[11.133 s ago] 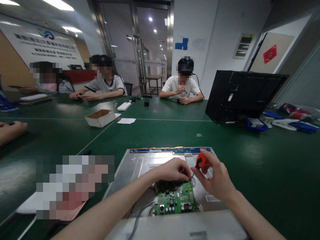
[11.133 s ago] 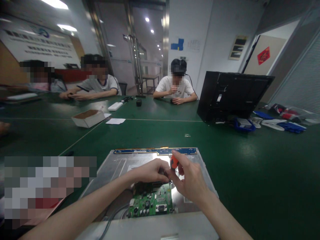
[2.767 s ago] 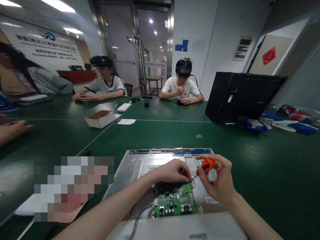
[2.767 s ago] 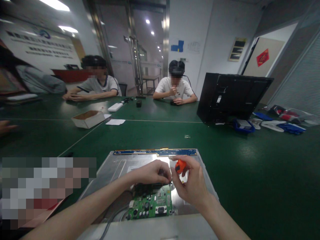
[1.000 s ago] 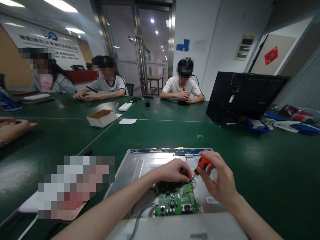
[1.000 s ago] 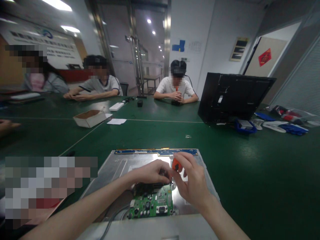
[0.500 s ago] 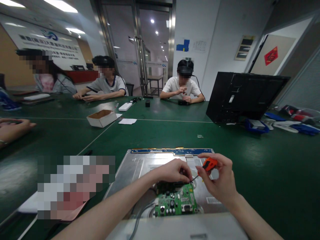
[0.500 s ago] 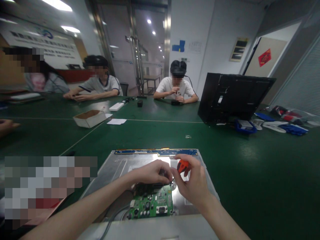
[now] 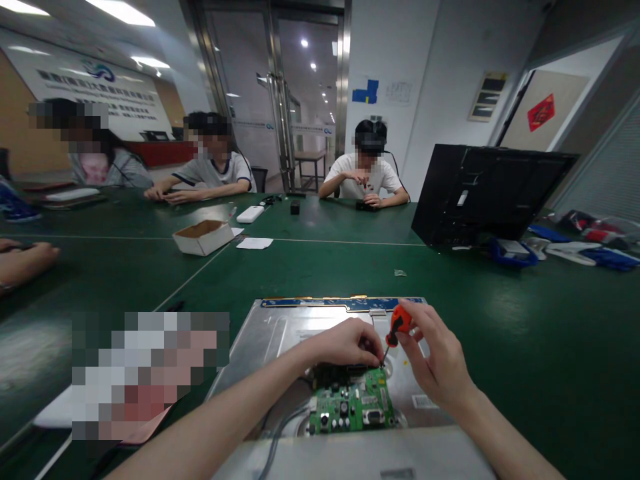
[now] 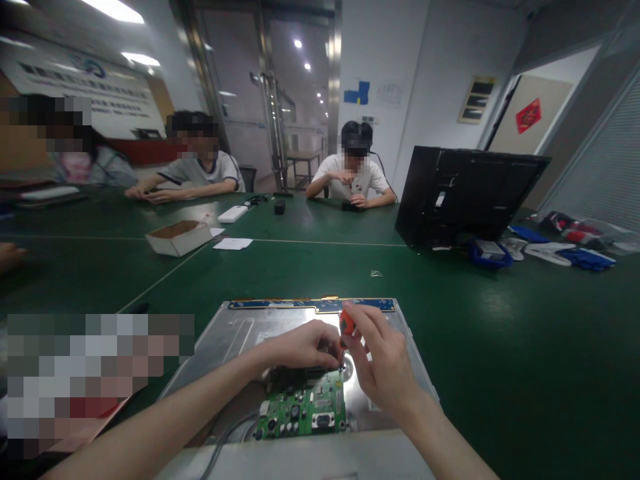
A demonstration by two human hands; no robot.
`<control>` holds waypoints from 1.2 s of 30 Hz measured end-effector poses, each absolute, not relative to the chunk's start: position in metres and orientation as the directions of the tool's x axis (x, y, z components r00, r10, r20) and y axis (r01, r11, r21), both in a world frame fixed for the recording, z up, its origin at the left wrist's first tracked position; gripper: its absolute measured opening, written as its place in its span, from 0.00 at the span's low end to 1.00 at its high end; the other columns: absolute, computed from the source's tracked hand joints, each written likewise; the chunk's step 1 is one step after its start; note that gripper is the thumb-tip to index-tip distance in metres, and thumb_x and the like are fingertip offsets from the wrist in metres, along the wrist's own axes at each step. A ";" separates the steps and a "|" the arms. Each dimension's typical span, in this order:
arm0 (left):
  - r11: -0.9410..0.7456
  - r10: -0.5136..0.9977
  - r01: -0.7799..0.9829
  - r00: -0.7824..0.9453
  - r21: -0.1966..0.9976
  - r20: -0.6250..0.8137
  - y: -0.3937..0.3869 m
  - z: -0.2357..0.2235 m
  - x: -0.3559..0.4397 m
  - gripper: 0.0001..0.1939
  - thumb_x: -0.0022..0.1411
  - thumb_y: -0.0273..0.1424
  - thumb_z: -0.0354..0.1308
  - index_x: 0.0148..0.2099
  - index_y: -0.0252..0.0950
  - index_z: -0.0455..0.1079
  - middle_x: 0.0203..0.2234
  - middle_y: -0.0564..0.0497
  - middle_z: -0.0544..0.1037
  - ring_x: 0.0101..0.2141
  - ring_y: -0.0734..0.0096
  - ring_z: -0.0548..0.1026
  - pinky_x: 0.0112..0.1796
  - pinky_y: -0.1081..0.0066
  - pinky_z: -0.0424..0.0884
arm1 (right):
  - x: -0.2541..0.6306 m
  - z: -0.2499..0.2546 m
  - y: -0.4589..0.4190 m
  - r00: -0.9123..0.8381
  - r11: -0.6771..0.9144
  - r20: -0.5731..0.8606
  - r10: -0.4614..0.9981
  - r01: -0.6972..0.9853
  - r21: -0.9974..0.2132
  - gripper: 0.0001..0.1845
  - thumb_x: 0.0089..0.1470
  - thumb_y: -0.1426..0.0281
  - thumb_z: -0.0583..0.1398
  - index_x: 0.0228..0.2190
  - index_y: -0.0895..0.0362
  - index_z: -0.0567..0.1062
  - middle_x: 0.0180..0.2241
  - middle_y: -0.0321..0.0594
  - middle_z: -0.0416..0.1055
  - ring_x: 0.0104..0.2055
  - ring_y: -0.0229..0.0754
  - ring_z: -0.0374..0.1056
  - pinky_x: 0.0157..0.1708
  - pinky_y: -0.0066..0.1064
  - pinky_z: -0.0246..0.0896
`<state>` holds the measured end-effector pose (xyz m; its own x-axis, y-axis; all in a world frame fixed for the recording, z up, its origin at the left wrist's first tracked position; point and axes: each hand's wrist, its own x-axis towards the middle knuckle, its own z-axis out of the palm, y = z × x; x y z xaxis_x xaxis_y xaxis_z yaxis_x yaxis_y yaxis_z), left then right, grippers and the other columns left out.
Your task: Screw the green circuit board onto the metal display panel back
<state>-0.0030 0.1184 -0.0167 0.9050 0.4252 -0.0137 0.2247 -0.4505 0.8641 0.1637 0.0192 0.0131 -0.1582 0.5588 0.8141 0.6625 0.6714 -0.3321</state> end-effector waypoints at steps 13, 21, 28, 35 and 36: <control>-0.469 0.419 0.231 0.908 0.852 -0.015 0.119 -0.017 -0.003 0.07 0.52 0.22 0.62 0.35 0.35 0.78 0.24 0.56 0.75 0.27 0.74 0.70 0.30 0.77 0.63 | 0.164 0.002 0.022 -0.094 0.678 0.845 0.527 0.646 -0.351 0.25 0.56 0.75 0.60 0.53 0.51 0.58 0.38 0.40 0.70 0.24 0.33 0.66 0.20 0.25 0.66; -0.456 0.410 0.206 0.912 0.866 -0.001 0.120 -0.019 -0.003 0.05 0.51 0.21 0.62 0.32 0.34 0.77 0.23 0.56 0.74 0.26 0.75 0.69 0.30 0.77 0.63 | 0.164 0.010 0.019 -0.154 0.651 0.823 0.547 0.697 -0.302 0.25 0.60 0.77 0.54 0.57 0.51 0.61 0.43 0.44 0.66 0.28 0.34 0.67 0.23 0.27 0.67; -0.447 0.423 0.217 0.906 0.868 -0.009 0.118 -0.016 -0.003 0.05 0.52 0.21 0.63 0.32 0.34 0.78 0.24 0.55 0.75 0.27 0.74 0.70 0.31 0.76 0.64 | 0.165 0.006 0.019 -0.094 0.635 0.816 0.570 0.681 -0.365 0.26 0.58 0.74 0.57 0.57 0.54 0.58 0.39 0.42 0.70 0.23 0.34 0.66 0.19 0.26 0.65; -0.464 0.436 0.238 0.900 0.853 -0.014 0.118 -0.015 -0.003 0.06 0.51 0.21 0.63 0.32 0.35 0.78 0.23 0.56 0.75 0.26 0.76 0.70 0.31 0.77 0.64 | 0.164 0.000 0.021 -0.003 0.667 0.849 0.528 0.620 -0.413 0.24 0.54 0.75 0.61 0.49 0.53 0.58 0.37 0.39 0.70 0.24 0.34 0.68 0.21 0.27 0.66; -0.465 0.436 0.237 0.900 0.853 -0.013 0.118 -0.015 -0.003 0.06 0.51 0.21 0.63 0.32 0.35 0.78 0.23 0.56 0.75 0.26 0.76 0.70 0.31 0.77 0.64 | 0.164 0.000 0.021 -0.003 0.671 0.848 0.531 0.613 -0.418 0.24 0.54 0.75 0.60 0.49 0.53 0.57 0.37 0.39 0.70 0.24 0.34 0.68 0.22 0.28 0.67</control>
<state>-0.0031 0.1184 -0.0146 0.8999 0.4360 -0.0128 0.2375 -0.4652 0.8528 0.1639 0.0212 -0.0004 -0.0026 0.5307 0.8475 0.6127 0.6707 -0.4181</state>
